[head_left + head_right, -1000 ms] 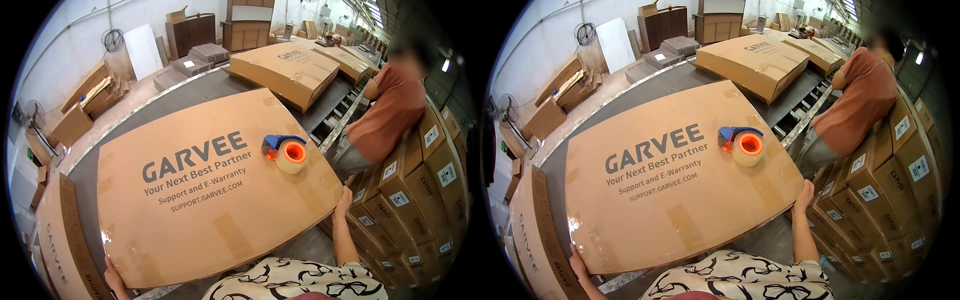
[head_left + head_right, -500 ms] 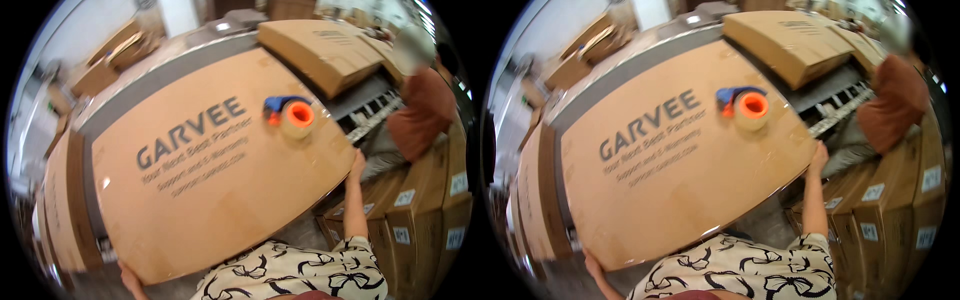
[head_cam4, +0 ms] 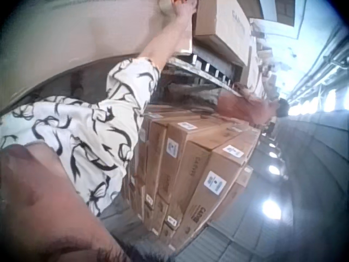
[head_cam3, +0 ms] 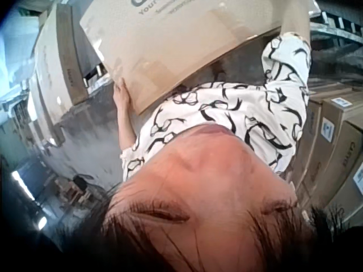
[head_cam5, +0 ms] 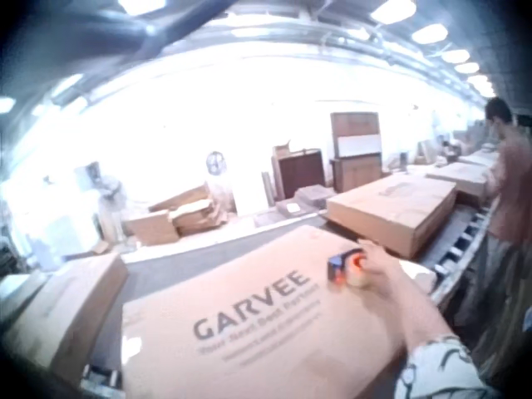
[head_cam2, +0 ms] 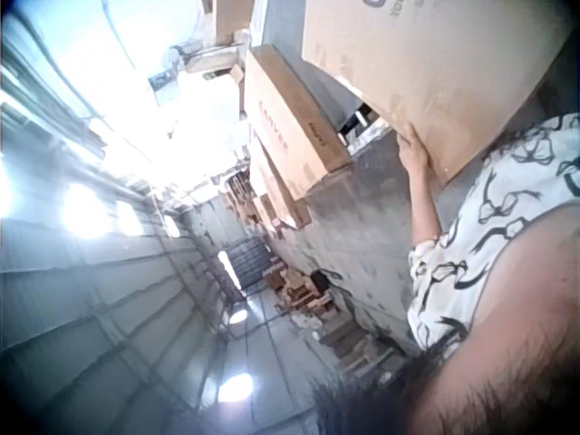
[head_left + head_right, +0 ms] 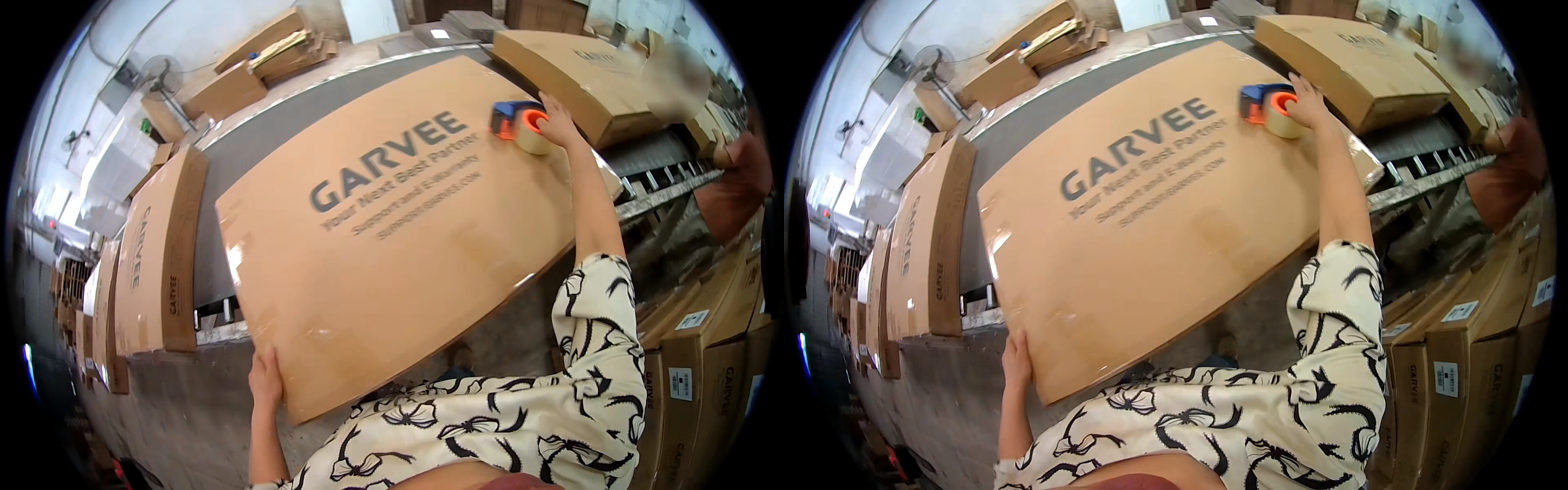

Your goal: The person seals large cardboard boxes on a conveyor belt using a handheld tape dispenser, pressing down the tape by hand and moving the boxes along the line.

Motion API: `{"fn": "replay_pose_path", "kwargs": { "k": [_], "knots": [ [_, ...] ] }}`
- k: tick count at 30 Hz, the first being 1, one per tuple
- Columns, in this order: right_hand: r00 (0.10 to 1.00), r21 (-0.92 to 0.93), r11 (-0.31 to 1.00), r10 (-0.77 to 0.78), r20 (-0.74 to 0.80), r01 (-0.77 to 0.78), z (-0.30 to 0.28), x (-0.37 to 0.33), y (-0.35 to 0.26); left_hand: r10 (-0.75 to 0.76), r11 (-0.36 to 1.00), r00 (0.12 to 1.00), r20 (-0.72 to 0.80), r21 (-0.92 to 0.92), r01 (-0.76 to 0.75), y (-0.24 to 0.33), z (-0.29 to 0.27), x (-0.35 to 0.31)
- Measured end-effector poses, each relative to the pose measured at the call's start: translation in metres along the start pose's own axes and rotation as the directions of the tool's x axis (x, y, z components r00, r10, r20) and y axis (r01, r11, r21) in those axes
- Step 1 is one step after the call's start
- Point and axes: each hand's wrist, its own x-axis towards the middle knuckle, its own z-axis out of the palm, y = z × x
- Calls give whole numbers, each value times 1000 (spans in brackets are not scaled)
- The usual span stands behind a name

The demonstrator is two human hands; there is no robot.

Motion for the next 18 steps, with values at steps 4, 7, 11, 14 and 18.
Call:
{"fn": "replay_pose_path", "kwargs": {
  "k": [4, 7, 11, 14, 18],
  "knots": [
    [985, 11, 990, 137, 105, -139, -28, 2, 52, 472, 828, 881, 27, -357, -433, 26, 30, 107],
    [904, 256, 880, 332, 269, -399, -32, -51, -73, 485, 808, 874, -29, -369, -461, 48, 15, 189],
    [864, 249, 893, 238, 443, -374, -64, -101, -188, 354, 899, 933, -69, -250, -360, 68, 28, 316],
    [983, 306, 936, 184, -3, -175, -50, -170, -189, 384, 882, 918, -98, -255, -396, 81, 54, 393],
    [982, 10, 990, 143, -127, -143, -103, -320, -248, 355, 920, 903, -242, -83, -384, 44, 52, 474]
  ]
}}
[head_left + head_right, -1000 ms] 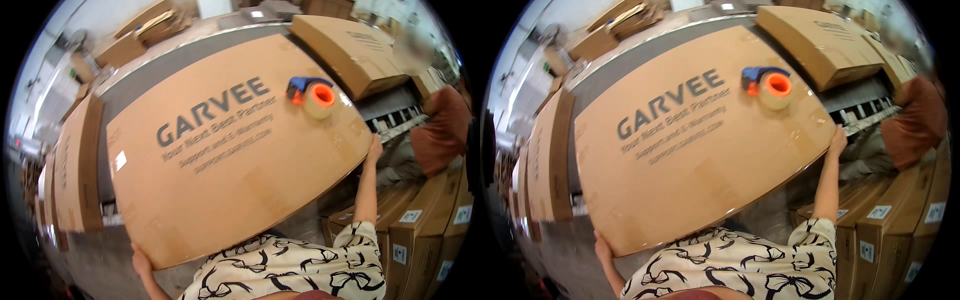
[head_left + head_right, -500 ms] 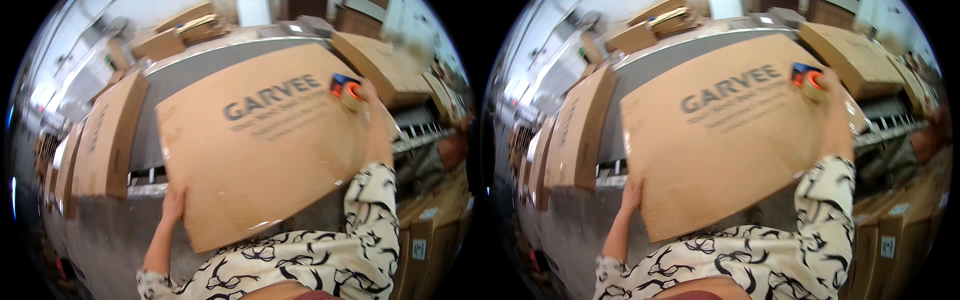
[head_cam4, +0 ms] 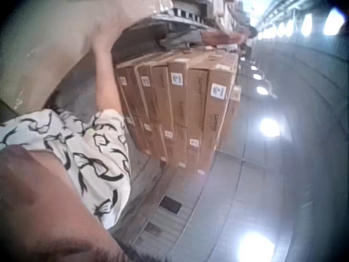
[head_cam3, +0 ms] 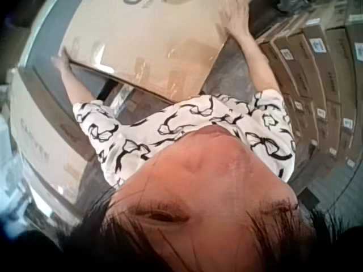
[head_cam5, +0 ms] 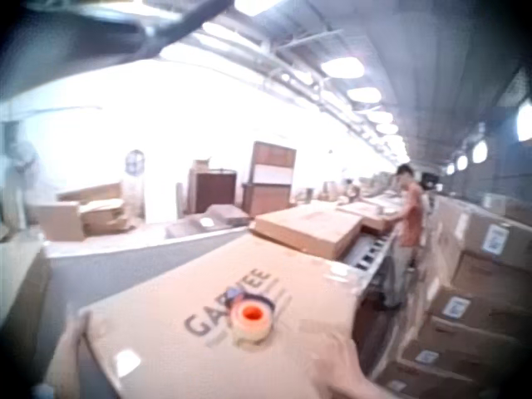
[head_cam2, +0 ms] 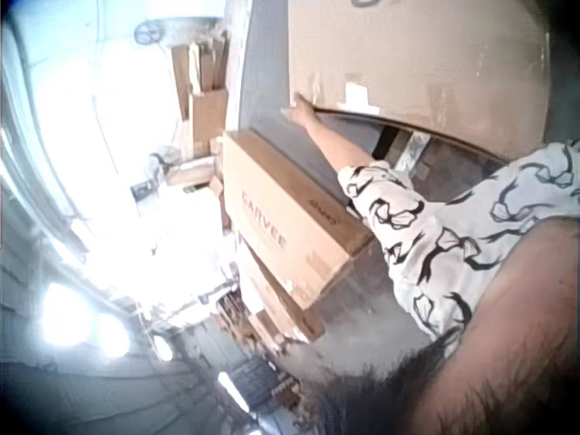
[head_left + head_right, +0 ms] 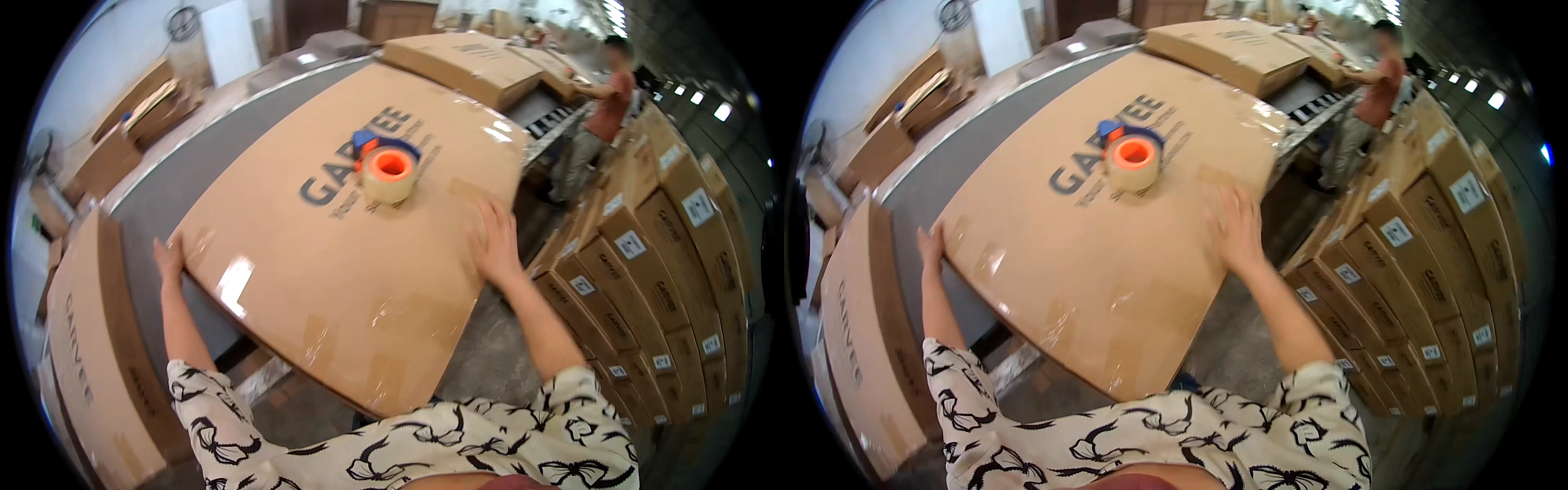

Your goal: The person seals large cardboard boxes on a conveyor belt using a handheld tape dispenser, pressing down the tape by hand and moving the boxes along the line.

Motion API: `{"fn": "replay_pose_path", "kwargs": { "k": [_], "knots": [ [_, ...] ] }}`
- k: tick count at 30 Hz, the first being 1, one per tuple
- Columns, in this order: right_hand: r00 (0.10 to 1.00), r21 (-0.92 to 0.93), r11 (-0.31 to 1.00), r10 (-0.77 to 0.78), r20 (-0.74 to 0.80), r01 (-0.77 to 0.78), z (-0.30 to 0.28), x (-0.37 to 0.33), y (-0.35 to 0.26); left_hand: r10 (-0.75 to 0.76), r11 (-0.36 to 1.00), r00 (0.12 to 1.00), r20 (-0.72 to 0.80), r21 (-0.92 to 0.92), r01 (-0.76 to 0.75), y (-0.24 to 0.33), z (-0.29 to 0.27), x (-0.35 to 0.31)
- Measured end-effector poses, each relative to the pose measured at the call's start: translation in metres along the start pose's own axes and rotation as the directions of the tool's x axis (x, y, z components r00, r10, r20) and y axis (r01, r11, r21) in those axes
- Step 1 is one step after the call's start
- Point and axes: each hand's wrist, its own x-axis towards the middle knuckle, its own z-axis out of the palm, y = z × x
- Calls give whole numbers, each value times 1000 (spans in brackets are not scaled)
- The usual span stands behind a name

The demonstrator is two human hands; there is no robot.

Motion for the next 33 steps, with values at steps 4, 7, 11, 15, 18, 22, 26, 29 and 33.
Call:
{"fn": "replay_pose_path", "kwargs": {
  "k": [4, 7, 11, 15, 18, 22, 26, 29, 33],
  "knots": [
    [760, 284, 720, 648, 53, -634, -4, -152, 0, 65, 777, 961, 268, -618, 120, -30, 31, -14],
    [744, 659, 432, 594, 306, -615, 4, -127, -41, 82, 789, 960, 268, -606, 101, -40, 33, -13],
    [753, 437, 630, 624, 208, -642, 10, -120, -57, 68, 832, 978, 195, -552, 52, -33, 8, -26],
    [787, 448, 660, 582, 205, -603, -2, -117, -34, 40, 833, 984, 174, -550, 63, -25, -21, -72],
    [850, 511, 689, 489, 195, -514, 1, -116, -8, 30, 857, 996, 84, -515, 17, -49, -47, -99],
    [846, 516, 675, 475, 242, -527, -6, -101, 38, -47, 825, 998, 43, -562, 63, -60, -72, -153],
    [878, 633, 616, 406, 254, -469, -5, -77, 98, -167, 759, 977, -135, -650, 41, -56, -101, -249],
    [889, 744, 510, 379, 255, -431, -1, -67, 156, -277, 715, 956, -100, -686, 135, -18, -108, -340],
    [873, 845, 287, 340, 351, -452, -27, -39, 168, -427, 775, 861, -278, -603, 190, 17, -123, -412]
  ]
}}
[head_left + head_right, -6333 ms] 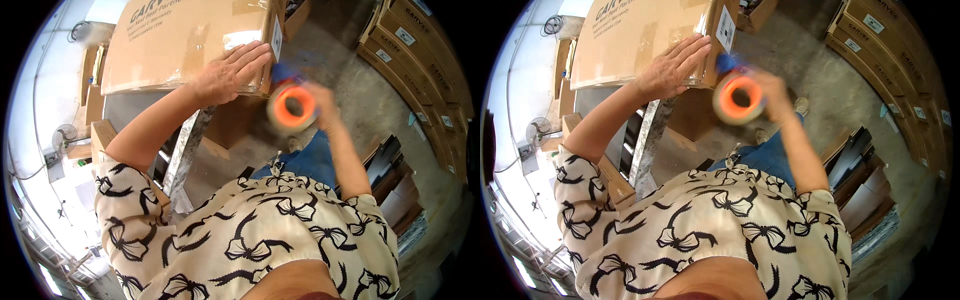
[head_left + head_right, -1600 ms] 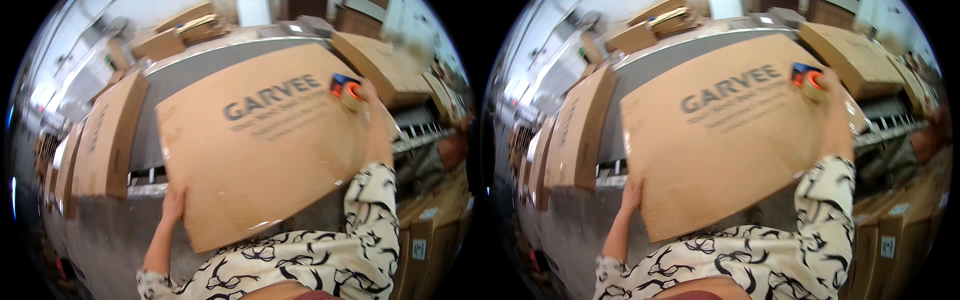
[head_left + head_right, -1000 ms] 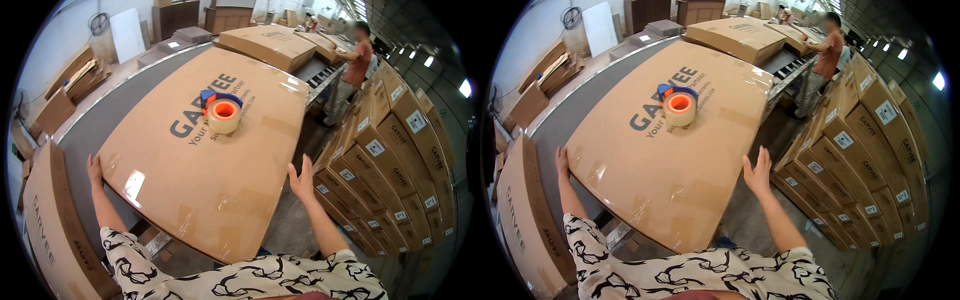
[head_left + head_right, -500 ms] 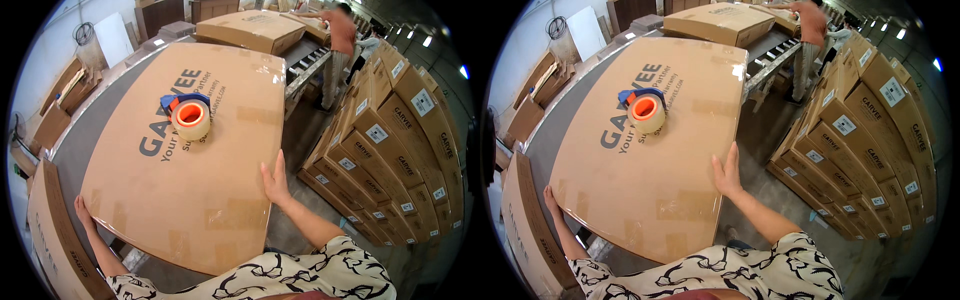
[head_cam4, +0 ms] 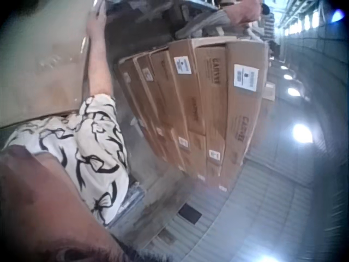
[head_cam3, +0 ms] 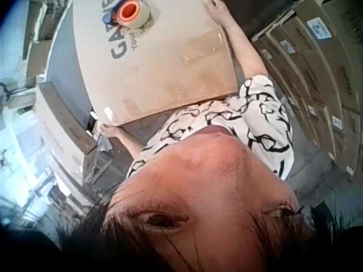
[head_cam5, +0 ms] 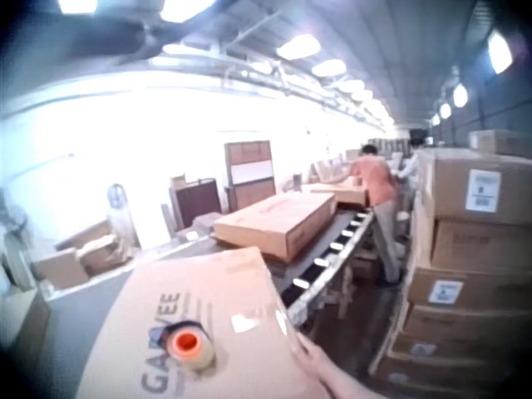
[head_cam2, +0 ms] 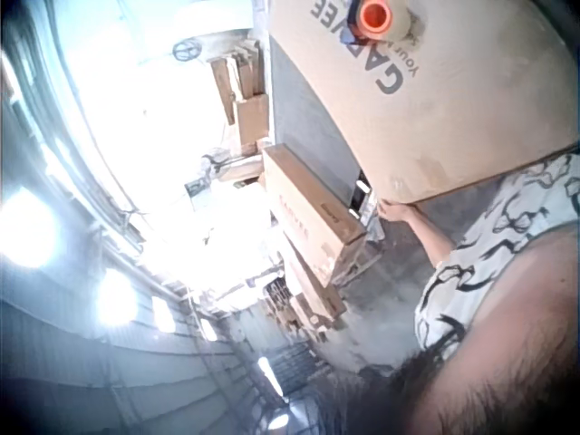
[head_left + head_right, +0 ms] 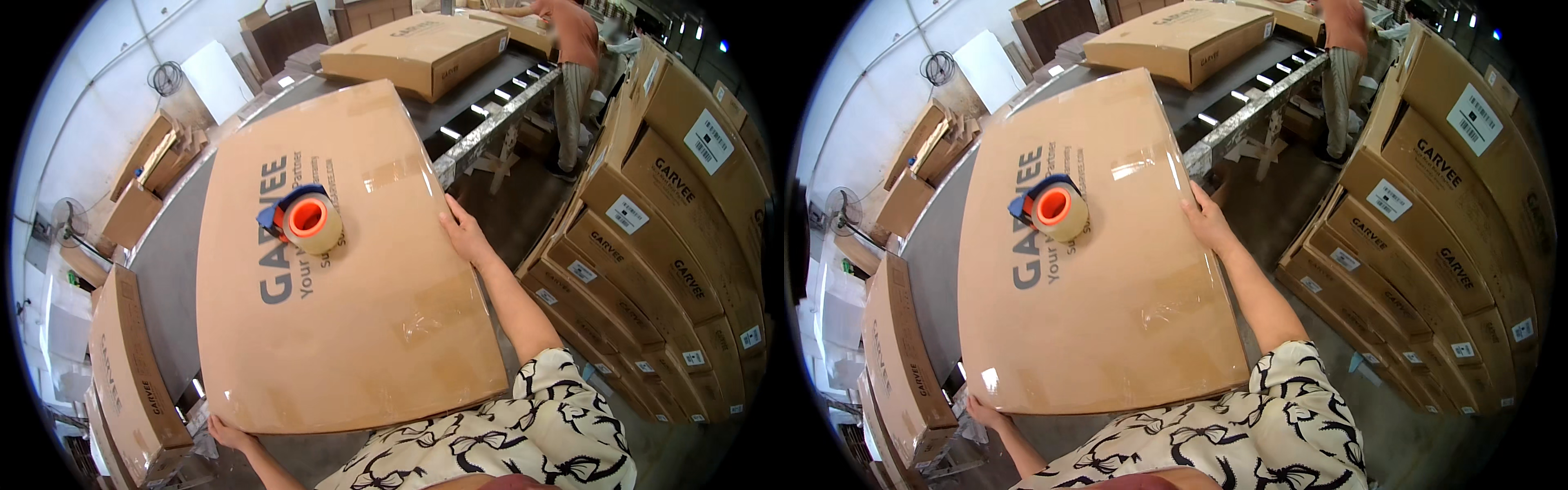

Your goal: The person seals large cardboard boxes on a conveyor belt using a handheld tape dispenser, pressing down the tape by hand and moving the boxes along the line.

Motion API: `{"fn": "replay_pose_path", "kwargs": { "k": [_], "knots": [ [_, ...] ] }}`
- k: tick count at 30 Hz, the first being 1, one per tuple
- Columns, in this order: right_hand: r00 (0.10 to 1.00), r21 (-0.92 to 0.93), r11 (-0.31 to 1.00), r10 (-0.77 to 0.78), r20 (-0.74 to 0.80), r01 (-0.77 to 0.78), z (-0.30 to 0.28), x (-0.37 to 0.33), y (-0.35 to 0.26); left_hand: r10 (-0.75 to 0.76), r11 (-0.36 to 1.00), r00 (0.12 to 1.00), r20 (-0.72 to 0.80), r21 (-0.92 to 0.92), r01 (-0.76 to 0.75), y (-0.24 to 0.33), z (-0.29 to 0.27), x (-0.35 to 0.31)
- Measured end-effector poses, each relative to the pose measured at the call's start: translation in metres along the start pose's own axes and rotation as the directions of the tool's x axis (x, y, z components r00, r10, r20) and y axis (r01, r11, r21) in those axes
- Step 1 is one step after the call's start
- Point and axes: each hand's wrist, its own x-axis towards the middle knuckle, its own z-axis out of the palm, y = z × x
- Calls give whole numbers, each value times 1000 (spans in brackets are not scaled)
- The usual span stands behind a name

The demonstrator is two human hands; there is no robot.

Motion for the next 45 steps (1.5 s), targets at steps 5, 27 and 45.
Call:
{"fn": "replay_pose_path", "kwargs": {
  "k": [5, 27, 45],
  "knots": [
    [999, -153, 988, -8, -37, 2, -25, 4, 23, -173, 979, 985, -19, -117, 170, 23, 12, -37],
    [920, -132, 991, 57, 388, -6, -122, 17, -20, -41, 953, 978, -205, 285, 100, 37, -36, -177],
    [955, -374, 884, -295, 17, 280, -176, -4, 2, -368, 930, 822, -435, -168, 328, 79, 2, -266]
  ]
}}
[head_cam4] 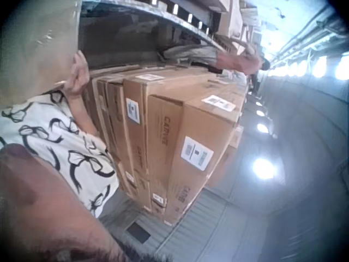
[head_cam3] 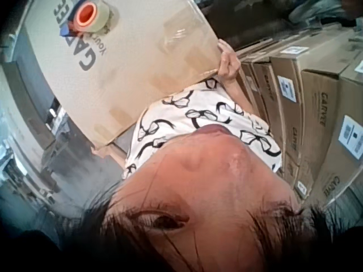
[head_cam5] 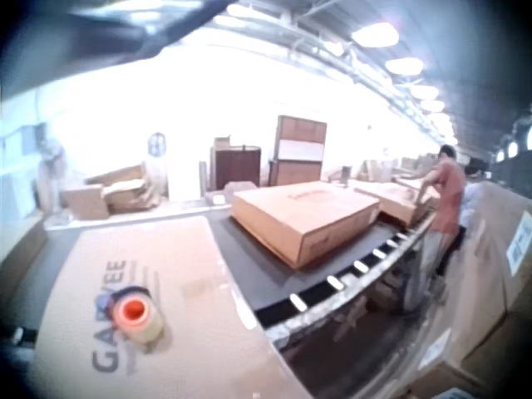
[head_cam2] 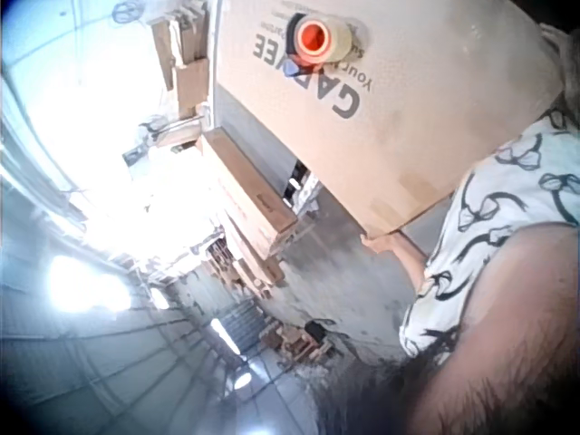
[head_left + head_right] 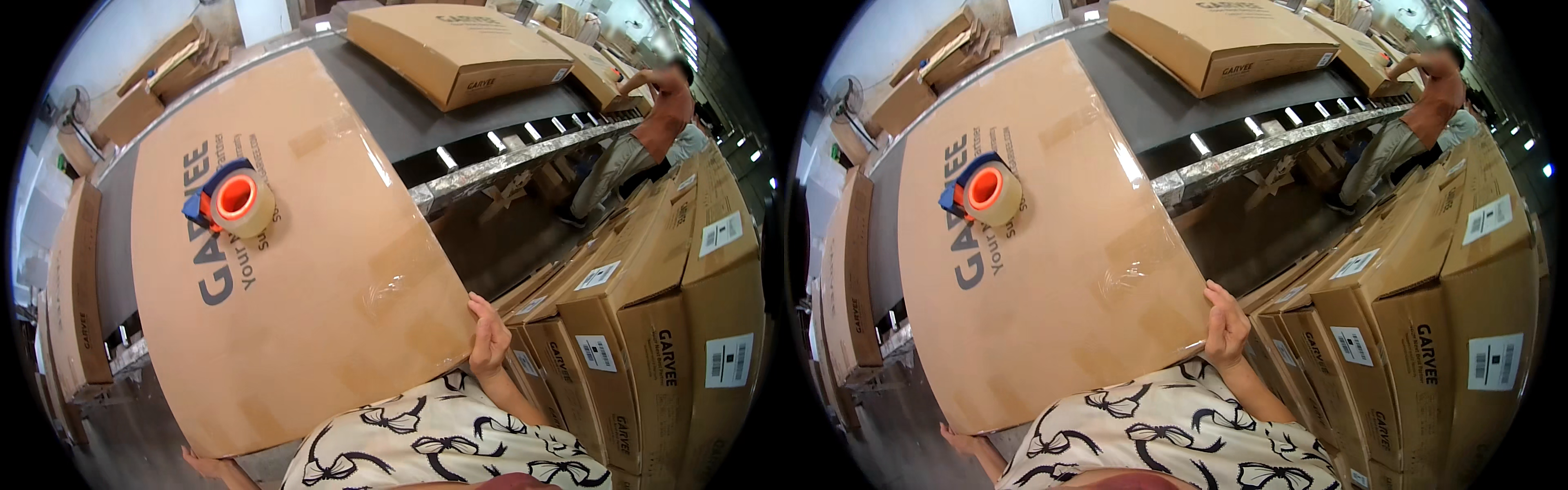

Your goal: The person seals large cardboard boxes on a conveyor belt using a handheld tape dispenser, pressing down the tape by hand and moving the boxes along the line.

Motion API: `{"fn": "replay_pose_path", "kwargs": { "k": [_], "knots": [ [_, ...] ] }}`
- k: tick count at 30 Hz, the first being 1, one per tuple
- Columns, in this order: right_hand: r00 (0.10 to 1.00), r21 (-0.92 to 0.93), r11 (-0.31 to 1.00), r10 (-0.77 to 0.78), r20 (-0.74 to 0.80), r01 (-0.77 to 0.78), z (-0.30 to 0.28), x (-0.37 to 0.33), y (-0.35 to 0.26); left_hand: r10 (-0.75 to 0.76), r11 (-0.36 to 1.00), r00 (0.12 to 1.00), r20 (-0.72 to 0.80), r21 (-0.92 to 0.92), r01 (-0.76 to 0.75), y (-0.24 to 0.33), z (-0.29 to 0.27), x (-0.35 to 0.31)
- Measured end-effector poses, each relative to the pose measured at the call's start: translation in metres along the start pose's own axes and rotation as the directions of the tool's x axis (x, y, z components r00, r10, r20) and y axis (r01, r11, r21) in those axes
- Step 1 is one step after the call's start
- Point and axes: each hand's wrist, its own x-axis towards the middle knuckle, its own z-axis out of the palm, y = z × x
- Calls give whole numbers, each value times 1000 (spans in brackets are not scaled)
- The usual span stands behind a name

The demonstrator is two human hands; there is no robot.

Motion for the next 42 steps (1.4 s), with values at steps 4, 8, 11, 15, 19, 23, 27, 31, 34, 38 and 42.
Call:
{"fn": "replay_pose_path", "kwargs": {
  "k": [4, 8, 11, 15, 19, 23, 27, 31, 34, 38, 42],
  "knots": [
    [998, 67, 996, 58, -24, -56, 8, 9, 5, -44, 998, 999, 4, -41, 44, 16, 23, -17],
    [994, 56, 998, -8, -107, 14, 21, 30, 10, -61, 988, 997, 47, -138, 67, 7, 43, -7],
    [991, 62, 998, -25, -130, 33, 38, 47, 7, -55, 993, 998, 25, -106, 57, 2, 60, 14],
    [988, 74, 996, -35, -149, 47, 74, 65, 6, 310, 825, 943, 123, 459, -331, -2, 79, 36],
    [989, 105, 994, 5, -146, 10, 104, 83, 5, 516, 516, 816, 260, 666, -539, -2, 123, 67],
    [981, -7, 997, -71, -183, 71, 128, 103, -2, 314, 898, 940, 132, 282, -339, -4, 160, 87],
    [981, -329, 934, -82, 174, 137, 126, 152, -27, 314, 938, 949, 19, 150, -313, 25, 163, 57],
    [730, -62, 766, -581, 361, 640, 204, 238, -106, 862, 372, 452, 228, 320, -871, 36, 172, 25],
    [513, 35, 595, -719, 469, 803, 306, 304, -151, 829, 224, 235, 507, 83, -971, 30, 164, -10],
    [495, -300, 594, -194, 847, 747, 430, 361, -167, 629, 104, -142, 765, -264, -959, 31, 148, -60],
    [453, -414, 545, 70, 889, 729, 447, 362, -163, 502, -109, -295, 813, -279, -954, 25, 137, -53]
  ]
}}
